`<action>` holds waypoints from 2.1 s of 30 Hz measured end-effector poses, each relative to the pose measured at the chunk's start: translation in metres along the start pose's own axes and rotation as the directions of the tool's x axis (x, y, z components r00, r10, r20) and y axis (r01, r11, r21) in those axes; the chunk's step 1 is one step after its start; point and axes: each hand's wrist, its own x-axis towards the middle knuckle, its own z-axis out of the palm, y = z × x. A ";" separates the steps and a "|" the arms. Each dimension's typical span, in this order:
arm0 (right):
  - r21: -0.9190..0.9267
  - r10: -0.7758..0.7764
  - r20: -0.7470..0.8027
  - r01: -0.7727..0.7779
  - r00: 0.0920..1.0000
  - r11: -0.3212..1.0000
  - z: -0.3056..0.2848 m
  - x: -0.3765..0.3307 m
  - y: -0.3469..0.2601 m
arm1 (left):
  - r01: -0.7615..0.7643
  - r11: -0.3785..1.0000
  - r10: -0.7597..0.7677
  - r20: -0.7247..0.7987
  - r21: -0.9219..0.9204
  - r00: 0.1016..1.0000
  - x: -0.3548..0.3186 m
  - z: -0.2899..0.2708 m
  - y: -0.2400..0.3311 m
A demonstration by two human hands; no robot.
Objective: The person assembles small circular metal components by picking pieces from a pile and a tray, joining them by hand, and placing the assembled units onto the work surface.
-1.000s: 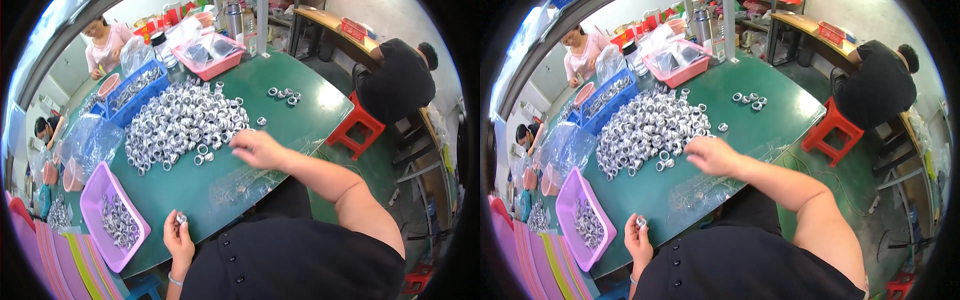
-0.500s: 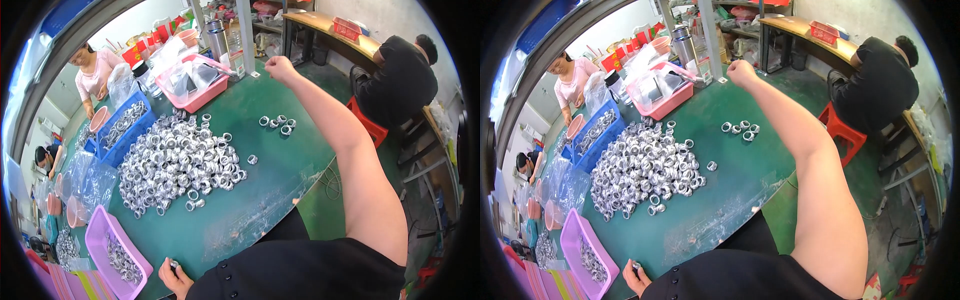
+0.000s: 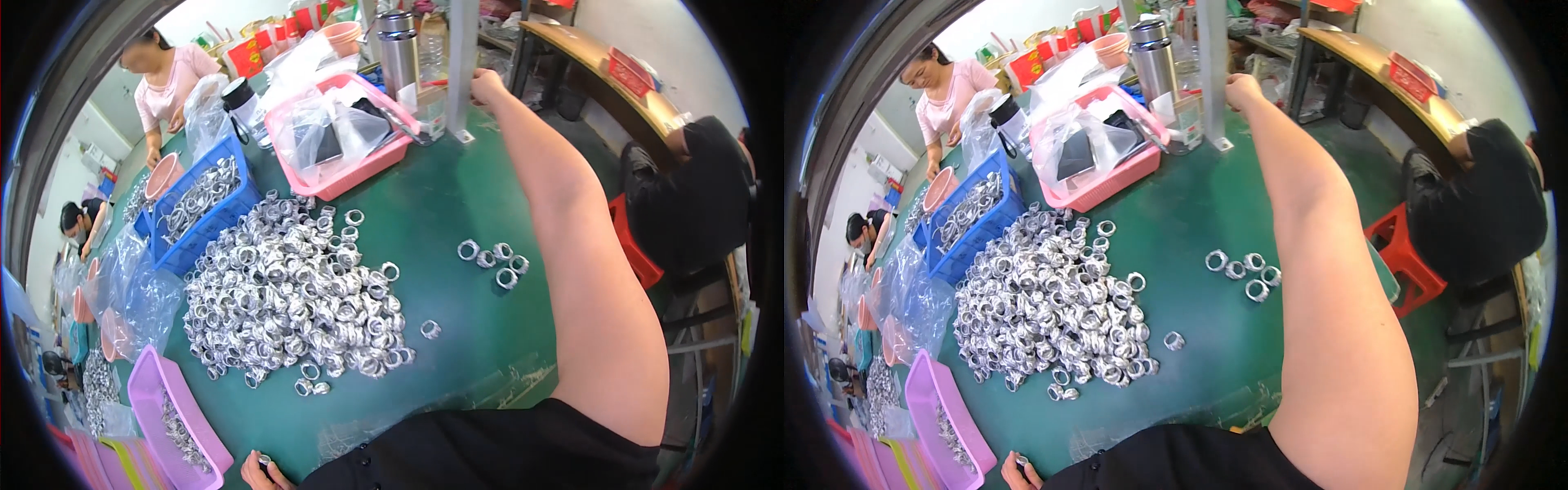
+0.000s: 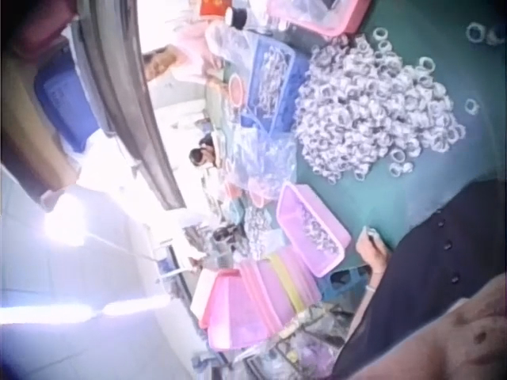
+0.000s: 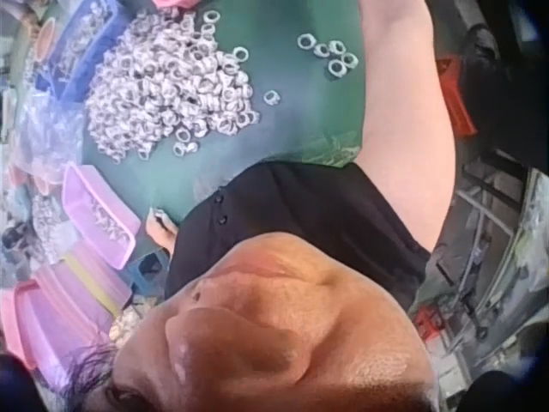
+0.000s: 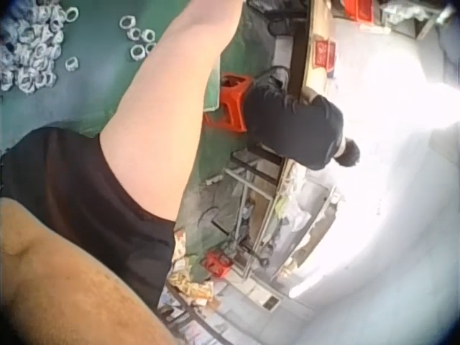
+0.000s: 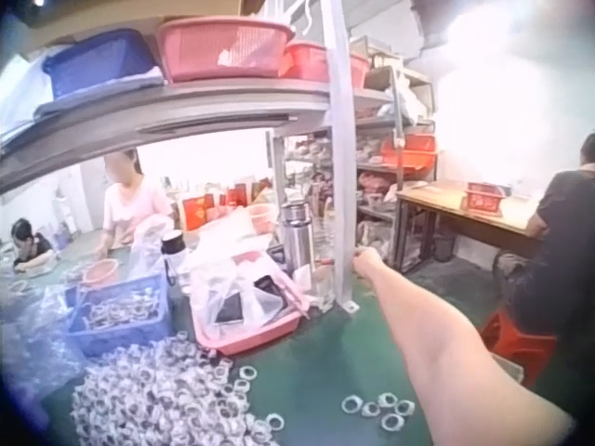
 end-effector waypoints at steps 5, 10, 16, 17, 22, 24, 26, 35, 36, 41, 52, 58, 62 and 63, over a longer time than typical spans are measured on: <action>0.436 0.009 0.161 -0.079 0.987 0.896 0.015 0.017 0.018 | -0.004 0.999 0.001 0.051 0.050 0.999 -0.002 0.000 -0.001; 0.613 0.026 0.174 -0.129 0.984 0.780 0.027 0.051 0.033 | 0.032 0.999 -0.032 0.037 -0.007 0.999 0.004 -0.001 0.011; 0.438 0.026 0.319 -0.172 0.947 0.882 0.025 0.019 0.008 | 0.002 1.000 -0.003 0.061 0.019 0.998 0.008 -0.004 0.012; 0.442 0.020 0.316 -0.166 0.949 0.882 0.024 0.021 0.007 | 0.000 1.000 -0.001 0.054 0.019 0.999 0.008 -0.003 0.011; 0.616 -0.084 -0.093 0.123 0.992 0.778 0.004 0.035 0.005 | 0.001 1.000 -0.001 0.037 0.002 0.999 0.006 -0.002 0.006; 0.662 -0.151 -0.058 0.151 0.987 0.734 -0.023 0.038 0.001 | 0.021 0.999 -0.020 0.027 -0.035 0.999 0.006 -0.002 0.007; 0.656 -0.218 -0.084 0.219 0.972 0.722 -0.051 0.028 -0.005 | -0.014 1.000 0.015 0.036 -0.010 0.999 0.007 -0.004 0.009; 0.236 -0.303 -0.328 0.389 0.895 0.891 -0.170 -0.083 -0.030 | 0.075 0.994 -0.068 0.090 -0.075 0.994 -0.004 0.005 -0.001; 0.125 -0.365 -0.284 0.412 0.887 0.903 -0.171 -0.105 -0.039 | 0.063 0.996 -0.058 0.088 -0.059 0.994 -0.008 0.003 -0.002; -0.069 -0.560 -0.069 0.556 0.826 0.828 -0.176 -0.237 -0.064 | 0.035 0.991 -0.027 0.059 -0.127 0.998 -0.005 -0.001 0.002; 0.337 -0.730 0.192 0.655 0.656 0.676 -0.040 -0.521 -0.019 | -0.042 0.949 0.013 -0.095 -0.312 0.995 -0.012 0.001 -0.010; 0.210 -0.709 0.119 0.680 0.695 0.702 0.005 -0.600 0.021 | 0.012 0.844 -0.029 -0.024 -0.536 0.999 -0.024 -0.010 -0.016; 0.411 -0.235 0.245 0.119 0.941 0.904 0.000 -0.623 0.050 | -0.019 0.749 0.045 0.021 -0.663 0.999 -0.026 -0.013 -0.011; 0.464 -0.104 0.287 -0.044 0.952 0.885 -0.002 -0.626 0.054 | -0.017 0.701 0.061 0.036 -0.713 0.997 -0.022 -0.010 -0.008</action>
